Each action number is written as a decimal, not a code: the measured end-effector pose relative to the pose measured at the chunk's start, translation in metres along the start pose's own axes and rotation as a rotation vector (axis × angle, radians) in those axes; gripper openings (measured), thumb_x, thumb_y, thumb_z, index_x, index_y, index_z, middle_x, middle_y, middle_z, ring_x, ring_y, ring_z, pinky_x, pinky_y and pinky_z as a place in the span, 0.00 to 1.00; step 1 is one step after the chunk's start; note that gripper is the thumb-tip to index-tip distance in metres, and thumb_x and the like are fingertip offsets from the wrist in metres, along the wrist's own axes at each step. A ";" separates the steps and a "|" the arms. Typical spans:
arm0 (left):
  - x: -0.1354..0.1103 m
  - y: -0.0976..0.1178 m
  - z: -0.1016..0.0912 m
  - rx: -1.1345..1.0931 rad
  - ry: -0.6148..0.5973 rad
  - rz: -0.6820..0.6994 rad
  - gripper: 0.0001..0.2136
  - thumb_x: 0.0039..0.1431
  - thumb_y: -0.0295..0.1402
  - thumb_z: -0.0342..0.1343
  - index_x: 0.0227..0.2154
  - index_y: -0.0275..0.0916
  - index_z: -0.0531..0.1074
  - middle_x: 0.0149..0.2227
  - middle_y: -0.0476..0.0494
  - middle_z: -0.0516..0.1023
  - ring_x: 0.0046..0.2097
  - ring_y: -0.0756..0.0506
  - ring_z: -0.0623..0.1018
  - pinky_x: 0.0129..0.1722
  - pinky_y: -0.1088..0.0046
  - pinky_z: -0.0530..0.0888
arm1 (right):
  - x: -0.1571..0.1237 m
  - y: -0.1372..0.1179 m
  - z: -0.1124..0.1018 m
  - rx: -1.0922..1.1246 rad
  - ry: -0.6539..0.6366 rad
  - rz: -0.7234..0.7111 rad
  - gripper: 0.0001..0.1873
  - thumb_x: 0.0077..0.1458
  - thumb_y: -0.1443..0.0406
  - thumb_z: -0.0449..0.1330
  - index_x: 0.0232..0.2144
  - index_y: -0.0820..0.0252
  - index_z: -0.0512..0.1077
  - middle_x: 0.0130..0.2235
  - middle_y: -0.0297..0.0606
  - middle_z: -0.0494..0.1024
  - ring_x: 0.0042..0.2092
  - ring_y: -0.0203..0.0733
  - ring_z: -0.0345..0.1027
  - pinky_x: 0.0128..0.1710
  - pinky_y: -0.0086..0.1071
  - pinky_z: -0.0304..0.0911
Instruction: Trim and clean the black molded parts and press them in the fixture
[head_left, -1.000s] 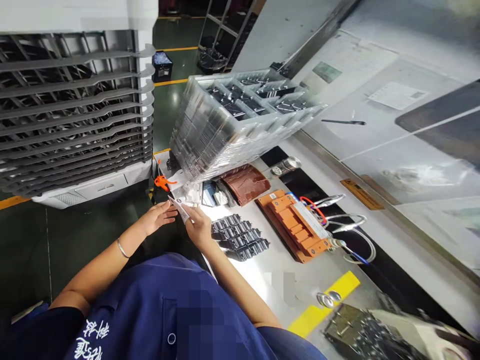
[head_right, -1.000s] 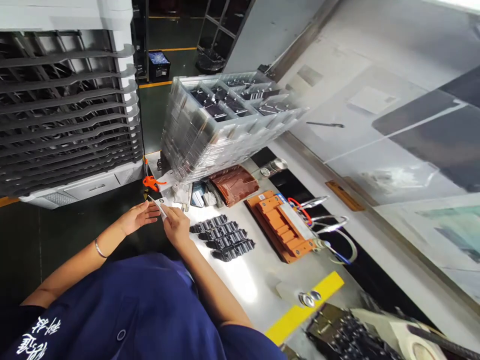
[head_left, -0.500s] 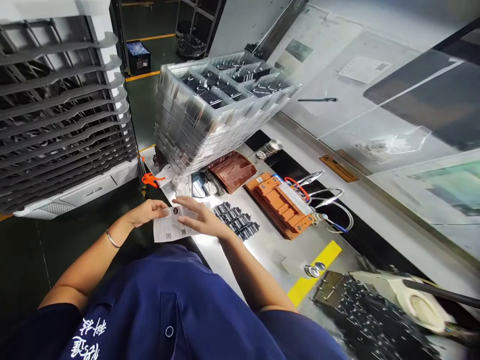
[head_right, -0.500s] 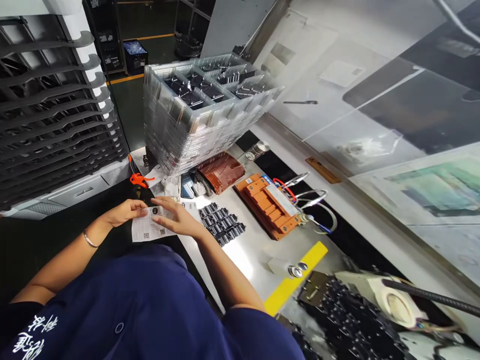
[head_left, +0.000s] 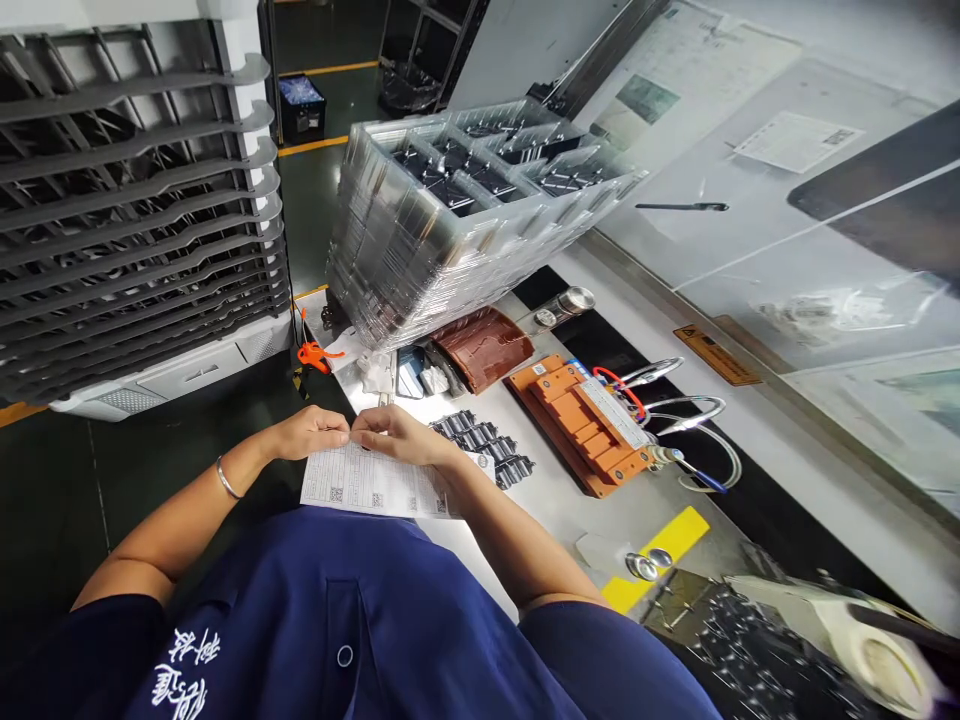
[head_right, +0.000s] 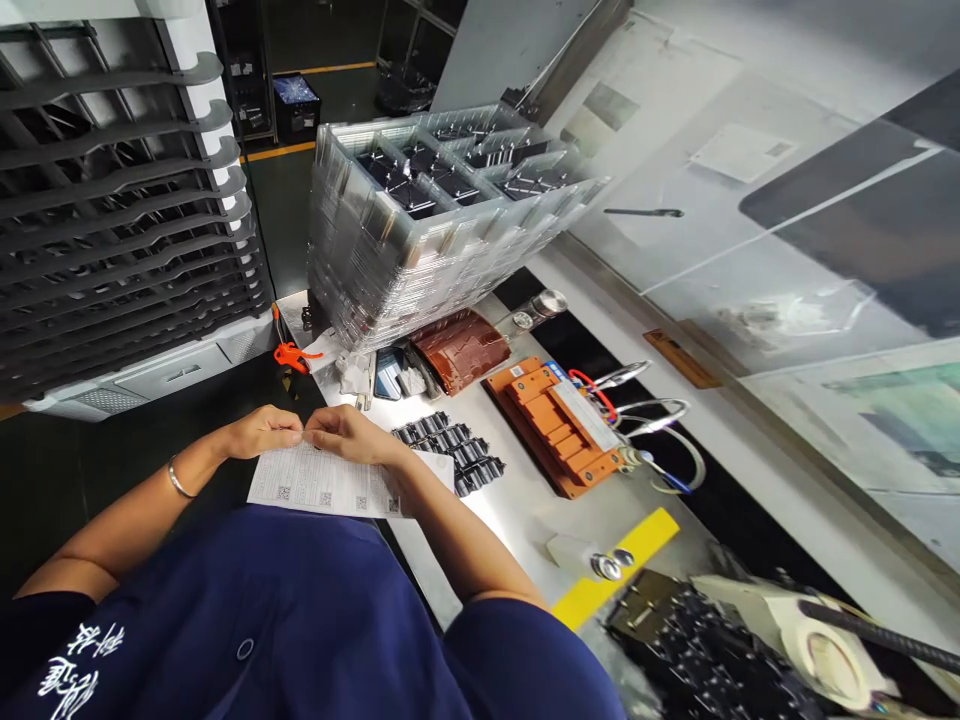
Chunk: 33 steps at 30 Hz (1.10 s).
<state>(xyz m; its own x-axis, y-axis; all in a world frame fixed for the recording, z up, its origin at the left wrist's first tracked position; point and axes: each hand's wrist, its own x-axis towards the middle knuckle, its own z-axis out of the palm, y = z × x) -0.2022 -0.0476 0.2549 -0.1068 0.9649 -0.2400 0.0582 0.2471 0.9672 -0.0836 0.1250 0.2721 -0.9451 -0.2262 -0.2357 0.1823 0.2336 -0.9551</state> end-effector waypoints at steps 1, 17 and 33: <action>-0.002 0.001 0.001 -0.007 0.024 0.023 0.15 0.55 0.42 0.50 0.22 0.36 0.66 0.20 0.54 0.59 0.23 0.54 0.58 0.23 0.77 0.57 | 0.000 -0.001 0.002 0.056 0.012 -0.004 0.18 0.56 0.53 0.56 0.28 0.64 0.68 0.25 0.31 0.65 0.27 0.31 0.55 0.26 0.27 0.53; 0.000 -0.044 -0.006 -0.525 0.522 -0.385 0.23 0.32 0.45 0.70 0.27 0.35 0.70 0.24 0.47 0.74 0.26 0.49 0.72 0.27 0.73 0.68 | -0.004 0.031 -0.013 -0.175 0.162 0.195 0.21 0.54 0.50 0.57 0.26 0.62 0.68 0.24 0.33 0.69 0.26 0.33 0.59 0.26 0.28 0.55; -0.002 -0.044 0.023 0.104 1.125 -0.188 0.12 0.59 0.42 0.49 0.24 0.40 0.66 0.22 0.50 0.67 0.27 0.49 0.67 0.30 0.75 0.64 | 0.001 0.022 0.002 -0.276 0.315 0.117 0.21 0.58 0.50 0.49 0.22 0.58 0.59 0.22 0.29 0.58 0.26 0.34 0.52 0.27 0.29 0.51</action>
<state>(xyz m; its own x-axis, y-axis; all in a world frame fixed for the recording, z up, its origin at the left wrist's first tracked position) -0.1819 -0.0582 0.2105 -0.9471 0.2978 -0.1196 0.0234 0.4357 0.8998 -0.0794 0.1278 0.2504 -0.9668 0.1067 -0.2324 0.2543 0.4943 -0.8312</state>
